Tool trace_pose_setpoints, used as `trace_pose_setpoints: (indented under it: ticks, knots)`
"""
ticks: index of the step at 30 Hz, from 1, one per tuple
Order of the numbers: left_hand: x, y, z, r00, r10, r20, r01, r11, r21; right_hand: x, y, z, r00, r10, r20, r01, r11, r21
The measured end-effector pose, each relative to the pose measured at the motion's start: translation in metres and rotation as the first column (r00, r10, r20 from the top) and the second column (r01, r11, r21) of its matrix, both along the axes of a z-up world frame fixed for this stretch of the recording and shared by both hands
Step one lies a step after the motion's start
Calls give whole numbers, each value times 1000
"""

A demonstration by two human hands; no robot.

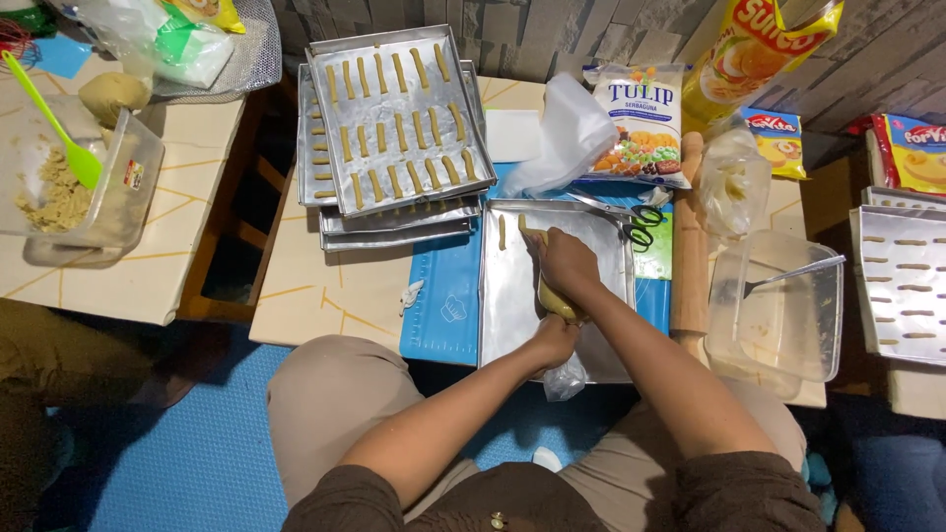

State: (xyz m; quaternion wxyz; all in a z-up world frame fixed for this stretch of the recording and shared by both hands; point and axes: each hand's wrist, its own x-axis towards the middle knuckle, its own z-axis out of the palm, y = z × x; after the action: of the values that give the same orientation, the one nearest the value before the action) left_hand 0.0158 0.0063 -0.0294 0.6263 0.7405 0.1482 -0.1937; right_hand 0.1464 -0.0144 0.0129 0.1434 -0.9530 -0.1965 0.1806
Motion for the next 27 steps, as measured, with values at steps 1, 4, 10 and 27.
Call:
trace_pose_setpoints:
  ticks: [1, 4, 10, 27]
  knots:
    - [0, -3, -7, 1000, 0, 0, 0, 1000, 0, -1, 0, 1, 1000, 0, 0, 0, 1000, 0]
    - [1, -9, -25, 999, 34, -16, -34, 999, -41, -5, -1, 5, 1000, 2, -13, -2, 1000, -14]
    - [-3, -10, -29, 999, 6, -38, -8, 999, -49, -11, -4, 10, 1000, 9, -19, -10, 1000, -9]
    - [-13, -12, -17, 998, -11, -68, -1, 983, -182, -19, -13, 9, 997, 34, -64, -36, 999, -28]
